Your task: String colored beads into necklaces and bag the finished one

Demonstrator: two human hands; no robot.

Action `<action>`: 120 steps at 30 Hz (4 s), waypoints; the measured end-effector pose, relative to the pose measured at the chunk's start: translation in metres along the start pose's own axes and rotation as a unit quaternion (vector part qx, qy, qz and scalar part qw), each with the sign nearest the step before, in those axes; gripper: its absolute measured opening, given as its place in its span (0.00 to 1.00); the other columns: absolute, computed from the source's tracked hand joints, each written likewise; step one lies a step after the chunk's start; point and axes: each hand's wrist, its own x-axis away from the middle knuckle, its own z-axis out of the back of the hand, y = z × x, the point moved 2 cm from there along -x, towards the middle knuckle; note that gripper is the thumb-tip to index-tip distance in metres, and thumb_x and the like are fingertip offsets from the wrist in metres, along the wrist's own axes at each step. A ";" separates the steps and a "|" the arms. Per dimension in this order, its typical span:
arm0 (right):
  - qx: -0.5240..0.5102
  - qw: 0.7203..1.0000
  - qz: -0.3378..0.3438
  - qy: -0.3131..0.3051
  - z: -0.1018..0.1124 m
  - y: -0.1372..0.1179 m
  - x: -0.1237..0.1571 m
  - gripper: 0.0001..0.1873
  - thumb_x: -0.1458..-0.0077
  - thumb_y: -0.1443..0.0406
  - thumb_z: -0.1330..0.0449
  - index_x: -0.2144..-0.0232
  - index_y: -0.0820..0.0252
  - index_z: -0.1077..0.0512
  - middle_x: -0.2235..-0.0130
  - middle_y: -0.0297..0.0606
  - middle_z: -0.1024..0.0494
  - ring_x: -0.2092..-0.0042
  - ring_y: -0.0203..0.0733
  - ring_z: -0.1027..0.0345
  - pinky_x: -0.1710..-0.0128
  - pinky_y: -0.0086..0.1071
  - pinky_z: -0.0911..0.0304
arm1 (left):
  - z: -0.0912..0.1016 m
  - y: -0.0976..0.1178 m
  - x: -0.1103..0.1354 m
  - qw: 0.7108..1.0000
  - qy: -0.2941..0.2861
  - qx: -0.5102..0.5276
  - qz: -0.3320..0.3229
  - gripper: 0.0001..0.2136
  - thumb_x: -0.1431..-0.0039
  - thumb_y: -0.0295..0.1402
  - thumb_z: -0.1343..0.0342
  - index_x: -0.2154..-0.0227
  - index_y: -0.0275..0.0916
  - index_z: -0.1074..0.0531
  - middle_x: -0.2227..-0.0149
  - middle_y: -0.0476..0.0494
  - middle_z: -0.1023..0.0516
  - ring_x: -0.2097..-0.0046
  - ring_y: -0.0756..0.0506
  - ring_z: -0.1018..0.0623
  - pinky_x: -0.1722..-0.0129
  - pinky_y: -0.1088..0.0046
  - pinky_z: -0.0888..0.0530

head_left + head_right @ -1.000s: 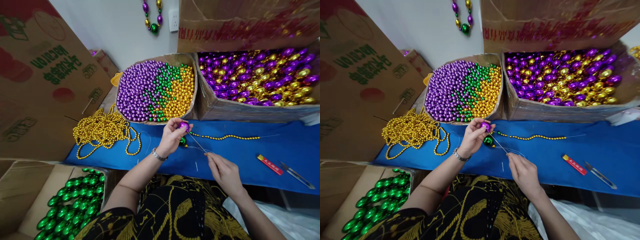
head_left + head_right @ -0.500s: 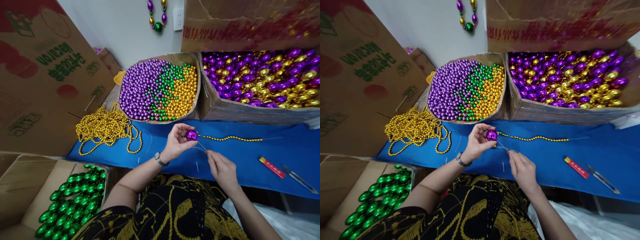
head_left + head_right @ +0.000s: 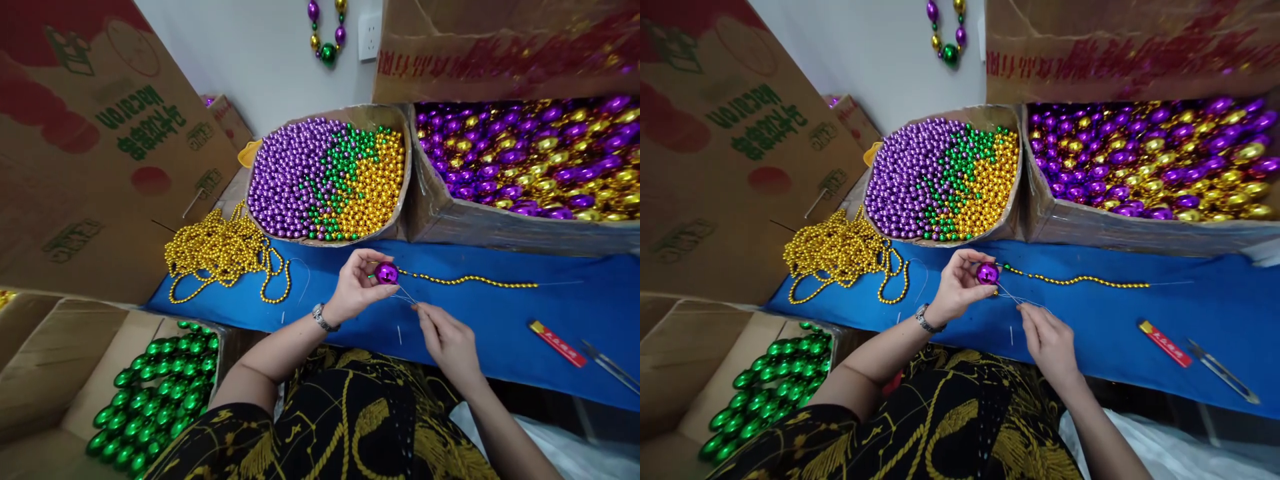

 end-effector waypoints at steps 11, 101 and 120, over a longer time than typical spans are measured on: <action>-0.005 1.000 0.005 0.006 -0.002 0.004 0.008 0.10 0.38 0.69 0.46 0.58 0.58 0.26 0.62 0.37 0.18 0.62 0.39 0.22 0.60 0.29 0.27 | -0.001 -0.002 0.004 0.998 -0.011 0.057 -0.011 0.22 0.54 0.31 0.29 0.58 0.39 0.32 0.52 0.42 0.22 0.51 0.46 0.21 0.52 0.70 0.24; 0.163 0.986 0.019 0.024 -0.006 -0.001 0.000 0.10 0.36 0.67 0.46 0.60 0.59 0.24 0.71 0.34 0.22 0.69 0.35 0.28 0.67 0.27 0.37 | 0.021 0.022 -0.020 0.994 0.052 0.035 0.086 0.18 0.57 0.35 0.28 0.67 0.36 0.30 0.70 0.51 0.24 0.69 0.53 0.23 0.68 0.78 0.24; 0.087 0.996 -0.010 0.011 -0.007 0.011 0.004 0.14 0.35 0.67 0.50 0.54 0.58 0.27 0.63 0.39 0.26 0.68 0.34 0.28 0.68 0.25 0.32 | -0.008 0.006 -0.011 0.997 0.007 -0.058 0.052 0.17 0.55 0.35 0.29 0.68 0.37 0.30 0.72 0.51 0.26 0.71 0.54 0.27 0.70 0.79 0.29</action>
